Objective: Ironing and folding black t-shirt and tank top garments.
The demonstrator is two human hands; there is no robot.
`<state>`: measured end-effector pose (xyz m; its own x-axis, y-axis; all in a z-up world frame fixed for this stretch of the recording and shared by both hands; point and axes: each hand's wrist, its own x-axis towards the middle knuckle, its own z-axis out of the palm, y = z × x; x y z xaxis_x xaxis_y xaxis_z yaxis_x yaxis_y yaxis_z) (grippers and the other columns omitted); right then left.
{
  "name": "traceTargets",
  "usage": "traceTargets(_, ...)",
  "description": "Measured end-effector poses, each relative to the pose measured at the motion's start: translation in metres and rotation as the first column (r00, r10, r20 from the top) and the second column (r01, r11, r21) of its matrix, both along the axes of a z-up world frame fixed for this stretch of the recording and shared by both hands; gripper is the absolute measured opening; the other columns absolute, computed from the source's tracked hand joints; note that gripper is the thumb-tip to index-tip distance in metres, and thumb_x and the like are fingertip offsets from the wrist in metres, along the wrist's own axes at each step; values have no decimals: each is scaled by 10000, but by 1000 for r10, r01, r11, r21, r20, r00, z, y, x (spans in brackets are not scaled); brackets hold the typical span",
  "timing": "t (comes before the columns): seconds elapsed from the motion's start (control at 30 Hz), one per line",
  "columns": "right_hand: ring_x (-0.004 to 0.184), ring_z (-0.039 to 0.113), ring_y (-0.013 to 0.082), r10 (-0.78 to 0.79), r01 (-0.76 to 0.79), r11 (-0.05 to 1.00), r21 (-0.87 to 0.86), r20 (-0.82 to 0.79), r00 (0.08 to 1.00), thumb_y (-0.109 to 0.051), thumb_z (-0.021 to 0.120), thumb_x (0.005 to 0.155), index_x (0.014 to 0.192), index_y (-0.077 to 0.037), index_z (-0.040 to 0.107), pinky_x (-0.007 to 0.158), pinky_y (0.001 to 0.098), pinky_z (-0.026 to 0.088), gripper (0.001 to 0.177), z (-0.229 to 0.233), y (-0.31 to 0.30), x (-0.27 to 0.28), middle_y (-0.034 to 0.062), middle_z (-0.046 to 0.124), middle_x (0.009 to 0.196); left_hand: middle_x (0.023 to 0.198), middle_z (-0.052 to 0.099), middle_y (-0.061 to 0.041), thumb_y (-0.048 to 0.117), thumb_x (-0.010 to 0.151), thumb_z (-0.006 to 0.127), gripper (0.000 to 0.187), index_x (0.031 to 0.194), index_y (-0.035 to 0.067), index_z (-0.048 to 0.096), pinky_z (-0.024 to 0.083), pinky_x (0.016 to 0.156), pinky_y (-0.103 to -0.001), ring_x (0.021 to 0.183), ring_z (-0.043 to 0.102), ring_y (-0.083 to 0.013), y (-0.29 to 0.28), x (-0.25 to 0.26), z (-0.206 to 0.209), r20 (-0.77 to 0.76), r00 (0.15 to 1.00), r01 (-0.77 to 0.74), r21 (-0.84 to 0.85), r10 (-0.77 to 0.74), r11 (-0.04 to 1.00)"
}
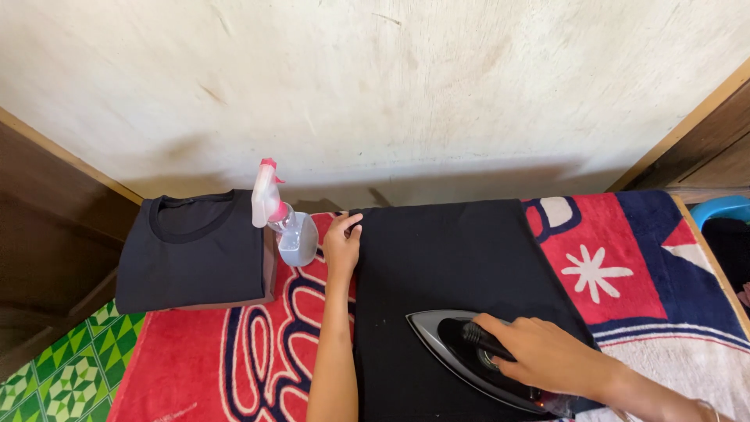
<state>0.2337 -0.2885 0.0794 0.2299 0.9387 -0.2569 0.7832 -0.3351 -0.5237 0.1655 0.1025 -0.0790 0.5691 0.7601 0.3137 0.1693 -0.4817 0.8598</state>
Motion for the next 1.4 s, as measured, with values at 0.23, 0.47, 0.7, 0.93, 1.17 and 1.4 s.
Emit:
traceTargets(0.23, 898, 709, 344, -87, 93, 943, -320, 34, 996, -655, 703, 864, 1147, -92, 602, 788, 477, 552, 638, 28, 29, -10, 152, 715, 869, 1166, 738, -105, 67, 864, 712, 274, 1130, 105, 765, 552, 776, -315, 812, 695, -216, 2, 0, 1, -24, 1000, 10, -35, -10, 999)
traceTargets(0.47, 825, 724, 389, -143, 219, 947, -234, 304, 942, -723, 644, 781, 1128, -187, 697, 733, 496, 592, 641, 17, 47, -18, 176, 725, 882, 1142, 770, -126, 29, 845, 674, 381, 1210, 96, 757, 553, 749, -296, 771, 673, -173, 17, 2, -28, 16, 998, 55, -68, -54, 996)
traceTargets(0.7, 817, 733, 380, -91, 196, 969, -148, 522, 848, -759, 640, 769, 929, -144, 702, 723, 487, 595, 639, 29, 86, 37, 164, 728, 800, 1213, 752, -115, 4, 832, 648, 400, 1220, 64, 730, 550, 719, -291, 757, 665, -175, 6, 1, -4, 24, 1000, 14, -129, -11, 992)
traceTargets(0.93, 907, 727, 393, -212, 295, 952, -80, 524, 825, -757, 691, 741, 1028, -166, 769, 791, 495, 592, 662, 28, 143, 104, 186, 732, 884, 1266, 716, -142, 9, 838, 664, 389, 1220, 51, 727, 554, 778, -295, 813, 686, -165, 4, -1, -4, 61, 998, 9, -12, -8, 1000)
traceTargets(1.17, 857, 726, 364, -254, 303, 953, -18, 500, 828, -838, 655, 691, 946, -125, 794, 797, 483, 588, 769, 24, 177, 133, 148, 739, 830, 1209, 739, -139, 66, 882, 668, 306, 1179, 45, 735, 556, 792, -304, 810, 696, -197, -2, 0, 4, 22, 999, -33, -78, 34, 996)
traceTargets(1.4, 821, 728, 334, -78, 104, 995, -5, 623, 778, -921, 570, 708, 976, -175, 815, 742, 455, 587, 829, 13, 186, 128, 126, 735, 800, 1137, 747, -168, 74, 914, 648, 226, 1107, 33, 759, 564, 875, -359, 949, 731, -295, 5, 2, -6, 55, 998, -47, 44, 44, 998)
